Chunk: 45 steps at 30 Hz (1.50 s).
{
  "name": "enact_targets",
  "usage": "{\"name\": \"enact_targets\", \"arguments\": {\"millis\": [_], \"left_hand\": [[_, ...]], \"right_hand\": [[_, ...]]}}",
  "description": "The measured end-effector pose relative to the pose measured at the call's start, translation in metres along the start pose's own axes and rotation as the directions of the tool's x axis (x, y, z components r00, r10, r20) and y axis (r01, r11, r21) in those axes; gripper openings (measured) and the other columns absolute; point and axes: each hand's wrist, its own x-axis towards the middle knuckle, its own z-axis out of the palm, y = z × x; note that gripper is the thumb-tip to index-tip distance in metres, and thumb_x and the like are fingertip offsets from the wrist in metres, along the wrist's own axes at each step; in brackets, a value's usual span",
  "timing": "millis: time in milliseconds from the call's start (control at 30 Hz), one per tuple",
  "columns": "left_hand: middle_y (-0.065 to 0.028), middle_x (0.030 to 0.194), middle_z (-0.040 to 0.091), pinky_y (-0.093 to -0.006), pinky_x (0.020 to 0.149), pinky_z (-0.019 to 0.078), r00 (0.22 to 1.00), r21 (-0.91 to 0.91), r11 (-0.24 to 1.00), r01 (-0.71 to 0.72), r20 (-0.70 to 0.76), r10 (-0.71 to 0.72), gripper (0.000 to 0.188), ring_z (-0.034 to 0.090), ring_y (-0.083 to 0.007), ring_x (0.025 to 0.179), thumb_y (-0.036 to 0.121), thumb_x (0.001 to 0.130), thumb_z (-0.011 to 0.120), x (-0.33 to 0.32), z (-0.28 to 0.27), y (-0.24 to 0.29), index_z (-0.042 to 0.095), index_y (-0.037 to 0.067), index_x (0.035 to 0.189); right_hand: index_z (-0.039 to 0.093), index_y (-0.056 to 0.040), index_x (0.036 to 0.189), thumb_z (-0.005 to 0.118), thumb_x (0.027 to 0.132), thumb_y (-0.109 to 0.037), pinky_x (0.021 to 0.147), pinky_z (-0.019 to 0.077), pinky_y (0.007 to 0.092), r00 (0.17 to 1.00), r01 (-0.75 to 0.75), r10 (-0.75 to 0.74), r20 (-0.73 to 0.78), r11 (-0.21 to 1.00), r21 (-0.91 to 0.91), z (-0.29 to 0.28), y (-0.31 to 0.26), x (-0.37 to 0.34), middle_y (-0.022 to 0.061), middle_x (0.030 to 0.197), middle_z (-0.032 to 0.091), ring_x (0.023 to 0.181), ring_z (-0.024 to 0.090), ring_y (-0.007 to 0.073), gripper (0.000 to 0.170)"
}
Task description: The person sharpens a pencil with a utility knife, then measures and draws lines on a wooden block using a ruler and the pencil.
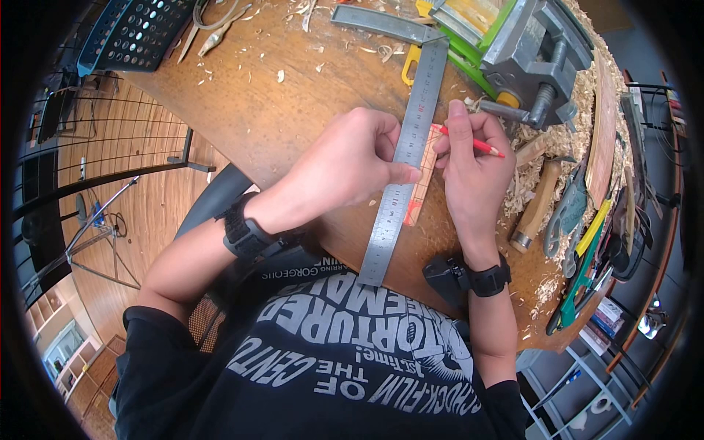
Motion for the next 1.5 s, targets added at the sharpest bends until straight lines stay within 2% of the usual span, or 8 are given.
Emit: {"name": "enact_targets", "arguments": {"millis": [300, 800, 867, 900, 967, 1200, 1267, 1500], "left_hand": [[0.0016, 0.059, 0.057, -0.0221, 0.035, 0.0298, 1.0, -0.006, 1.0, 0.01, 0.006, -0.01, 0.022, 0.043, -0.0039, 0.042, 0.014, 0.08, 0.076, 0.0, 0.0, 0.001, 0.059, 0.002, 0.08], [0.0024, 0.059, 0.056, -0.0214, 0.037, 0.0297, 1.0, 0.002, 1.0, -0.012, -0.007, 0.012, 0.023, 0.042, -0.0031, 0.043, 0.016, 0.079, 0.078, -0.001, -0.001, 0.003, 0.059, 0.002, 0.079], [-0.0054, 0.066, 0.063, -0.0274, 0.053, 0.0459, 0.998, 0.022, 0.998, 0.061, -0.004, -0.061, 0.02, 0.058, -0.011, 0.059, 0.011, 0.075, 0.078, -0.003, -0.003, 0.012, 0.064, -0.002, 0.079], [-0.0054, 0.066, 0.063, -0.0274, 0.053, 0.0459, 0.998, 0.023, 0.998, 0.061, -0.004, -0.061, 0.02, 0.058, -0.011, 0.059, 0.011, 0.075, 0.078, -0.003, -0.002, 0.009, 0.064, -0.002, 0.079], [0.0025, 0.058, 0.056, -0.0219, 0.036, 0.0292, 1.0, 0.024, 1.0, -0.009, -0.009, 0.009, 0.024, 0.042, -0.0031, 0.043, 0.017, 0.078, 0.078, 0.0, 0.0, 0.001, 0.059, 0.002, 0.079], [0.0023, 0.058, 0.056, -0.0221, 0.035, 0.0281, 1.0, 0.003, 1.0, -0.008, -0.007, 0.008, 0.024, 0.041, -0.0032, 0.042, 0.016, 0.078, 0.078, 0.001, 0.001, -0.002, 0.059, 0.002, 0.079], [0.0024, 0.058, 0.055, -0.022, 0.035, 0.028, 1.0, 0.012, 1.0, -0.028, -0.007, 0.028, 0.024, 0.041, -0.0031, 0.042, 0.016, 0.079, 0.078, 0.002, 0.0, -0.002, 0.059, 0.002, 0.078], [0.0028, 0.056, 0.054, -0.0224, 0.035, 0.0279, 1.0, 0.01, 1.0, -0.02, -0.011, 0.02, 0.025, 0.04, -0.0031, 0.042, 0.016, 0.078, 0.078, 0.002, 0.001, -0.002, 0.057, 0.002, 0.076]], "right_hand": [[0.056, -0.0014, 0.073, 0.06, 0.095, -0.03, 0.054, 0.0415, 0.0232, 1.0, -0.011, 0.011, 0.002, 1.0, -0.024, 0.0, 0.0, -0.001, 0.0014, 0.059, 0.057, 0.056, 0.053, 0.0061, 0.036], [0.05, -0.0026, 0.069, 0.06, 0.095, -0.028, 0.05, 0.0367, 0.0246, 0.994, -0.028, 0.038, 0.105, 0.995, -0.093, -0.008, -0.003, -0.01, 0.0002, 0.056, 0.051, 0.053, 0.045, 0.0055, 0.038], [0.05, -0.0026, 0.07, 0.06, 0.095, -0.028, 0.05, 0.0365, 0.0247, 0.995, -0.037, 0.043, 0.086, 0.997, -0.062, -0.006, -0.004, -0.009, 0.0004, 0.057, 0.052, 0.054, 0.045, 0.0055, 0.038], [0.05, -0.0026, 0.07, 0.06, 0.095, -0.028, 0.05, 0.0365, 0.0247, 0.995, -0.038, 0.043, 0.086, 0.997, -0.062, -0.005, -0.003, -0.008, 0.0004, 0.057, 0.052, 0.054, 0.045, 0.0055, 0.038], [0.05, -0.0027, 0.07, 0.06, 0.095, -0.028, 0.051, 0.0364, 0.0248, 0.996, -0.037, 0.039, 0.082, 0.999, -0.029, -0.004, -0.002, -0.006, 0.0006, 0.058, 0.052, 0.054, 0.045, 0.0056, 0.037], [0.049, -0.002, 0.068, 0.06, 0.095, -0.027, 0.049, 0.0347, 0.026, 0.992, -0.031, 0.039, 0.123, 0.997, -0.068, -0.009, -0.002, -0.008, 0.0006, 0.056, 0.048, 0.054, 0.04, 0.0062, 0.038], [0.048, -0.0014, 0.067, 0.061, 0.094, -0.026, 0.049, 0.0341, 0.0272, 0.989, -0.024, 0.046, 0.139, 0.988, -0.155, -0.01, -0.006, -0.01, 0.0017, 0.054, 0.046, 0.054, 0.037, 0.0073, 0.039], [0.048, -0.001, 0.067, 0.061, 0.094, -0.025, 0.049, 0.0341, 0.0274, 0.979, -0.013, 0.048, 0.197, 0.984, -0.178, -0.012, -0.007, -0.014, 0.0022, 0.055, 0.046, 0.054, 0.037, 0.0076, 0.038]]}}
